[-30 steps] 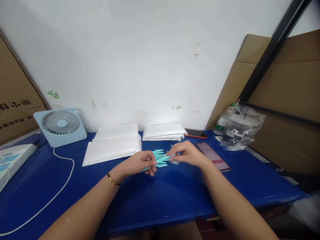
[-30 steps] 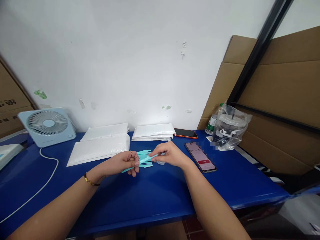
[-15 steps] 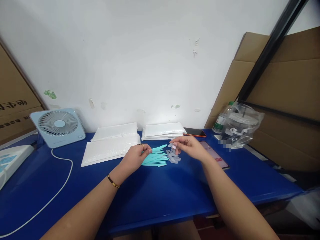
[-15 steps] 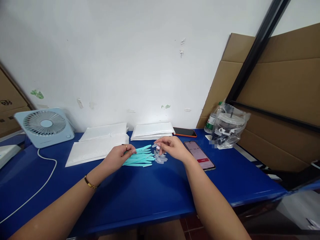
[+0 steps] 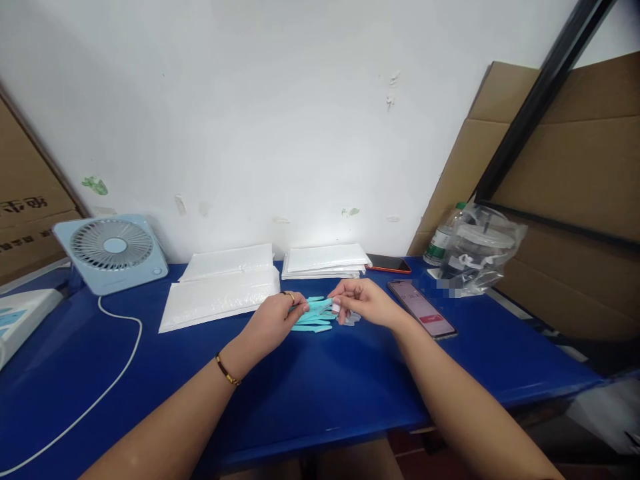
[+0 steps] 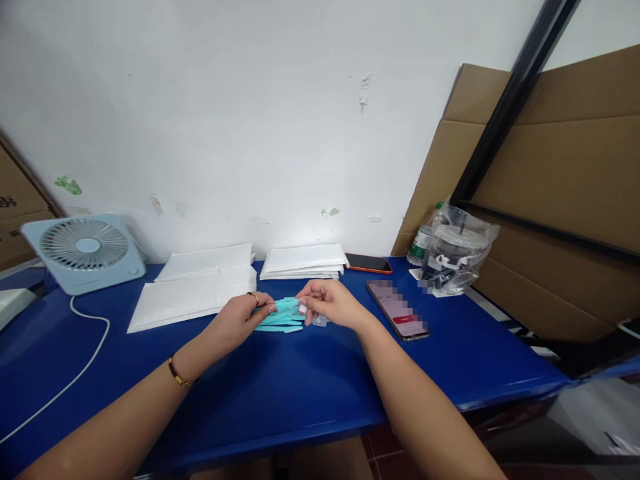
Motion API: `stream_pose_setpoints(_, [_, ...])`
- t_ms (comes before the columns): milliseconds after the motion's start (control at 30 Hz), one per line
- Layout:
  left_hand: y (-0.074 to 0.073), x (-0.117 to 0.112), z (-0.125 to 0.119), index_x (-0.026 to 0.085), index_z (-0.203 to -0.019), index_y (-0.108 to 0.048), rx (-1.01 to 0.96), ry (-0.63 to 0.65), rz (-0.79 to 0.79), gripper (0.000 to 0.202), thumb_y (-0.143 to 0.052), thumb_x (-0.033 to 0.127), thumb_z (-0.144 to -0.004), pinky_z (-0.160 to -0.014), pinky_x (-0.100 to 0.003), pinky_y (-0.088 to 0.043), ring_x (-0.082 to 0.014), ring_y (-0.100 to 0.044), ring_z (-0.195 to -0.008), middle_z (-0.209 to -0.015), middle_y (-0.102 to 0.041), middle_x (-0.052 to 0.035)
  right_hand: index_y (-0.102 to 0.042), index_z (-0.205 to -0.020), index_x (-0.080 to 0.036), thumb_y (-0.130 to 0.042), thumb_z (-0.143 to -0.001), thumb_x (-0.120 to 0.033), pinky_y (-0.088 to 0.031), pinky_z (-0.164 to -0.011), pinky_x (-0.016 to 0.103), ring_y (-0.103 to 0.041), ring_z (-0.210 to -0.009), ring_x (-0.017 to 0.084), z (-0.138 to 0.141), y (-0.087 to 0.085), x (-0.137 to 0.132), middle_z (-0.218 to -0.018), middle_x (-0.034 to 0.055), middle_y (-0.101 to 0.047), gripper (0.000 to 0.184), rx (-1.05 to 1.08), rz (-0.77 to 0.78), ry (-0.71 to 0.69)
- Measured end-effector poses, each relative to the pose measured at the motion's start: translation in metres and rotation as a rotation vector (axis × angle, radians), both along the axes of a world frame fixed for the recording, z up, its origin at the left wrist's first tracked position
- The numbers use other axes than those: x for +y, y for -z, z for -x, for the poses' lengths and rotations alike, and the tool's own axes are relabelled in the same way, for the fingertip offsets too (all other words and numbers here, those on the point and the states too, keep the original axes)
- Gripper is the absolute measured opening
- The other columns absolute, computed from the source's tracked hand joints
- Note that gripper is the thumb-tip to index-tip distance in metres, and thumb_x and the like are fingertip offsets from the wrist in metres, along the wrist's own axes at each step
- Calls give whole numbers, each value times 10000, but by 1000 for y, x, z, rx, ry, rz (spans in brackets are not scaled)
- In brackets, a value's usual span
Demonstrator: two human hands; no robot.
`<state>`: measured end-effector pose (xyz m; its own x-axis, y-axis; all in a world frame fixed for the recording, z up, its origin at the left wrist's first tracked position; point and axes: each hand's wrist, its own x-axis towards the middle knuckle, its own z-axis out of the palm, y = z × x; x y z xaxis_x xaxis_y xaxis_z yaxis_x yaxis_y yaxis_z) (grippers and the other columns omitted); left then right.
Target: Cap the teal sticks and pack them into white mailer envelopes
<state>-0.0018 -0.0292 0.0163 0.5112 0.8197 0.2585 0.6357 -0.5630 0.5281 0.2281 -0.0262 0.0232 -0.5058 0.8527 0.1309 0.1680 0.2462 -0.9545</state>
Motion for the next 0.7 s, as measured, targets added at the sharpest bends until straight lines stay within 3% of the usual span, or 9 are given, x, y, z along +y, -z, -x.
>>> stream_pose_setpoints(200, [5,-9,0,199,-729,-627,128,156,214,269,-457,370,-849,-578,-225,-363,-116,-530,-622,-720,-634,13,-661,-849,-131,-627,-752,-383,-458,-525,219,-614,-533,120,-18,-4,1,-655,23,-647,272,-325,-5,-165])
stream_pose_setpoints(300, [6,-13,-2,208,-754,-646,187,177,261,231,-506,382,-814,-556,-219,-362,-118,-542,-610,-711,-642,13,-675,-820,-134,-576,-774,-339,-420,-488,208,-557,-487,101,-28,-3,7,-619,11,-622,232,-459,-126,-22])
stream_pose_setpoints(367, [8,-12,-2,216,-785,-647,203,137,226,221,-527,401,-798,-563,-222,-372,-129,-559,-651,-756,-644,6,-680,-782,-140,-564,-762,-284,-390,-486,202,-532,-493,97,-29,0,11,-602,7,-616,185,-546,-240,105])
stream_pose_setpoints(467, [11,-6,0,226,-869,-637,251,9,49,207,-552,394,-784,-632,-251,-396,-166,-571,-769,-859,-638,-14,-685,-745,-154,-582,-726,-247,-369,-513,200,-543,-548,104,-24,7,15,-621,10,-633,140,-659,-335,183])
stream_pose_setpoints(567, [15,1,4,220,-940,-623,340,-83,-134,213,-578,342,-771,-732,-294,-404,-208,-559,-895,-940,-631,-38,-676,-732,-156,-628,-682,-272,-363,-520,197,-559,-590,113,-16,14,16,-656,14,-648,135,-725,-337,187])
stream_pose_setpoints(700, [19,8,7,216,-853,-632,461,-98,-177,120,-550,272,-785,-702,-300,-399,-204,-576,-846,-859,-649,-33,-663,-694,-156,-618,-658,-232,-366,-533,196,-569,-620,118,-10,21,16,-691,18,-657,95,-792,-363,155])
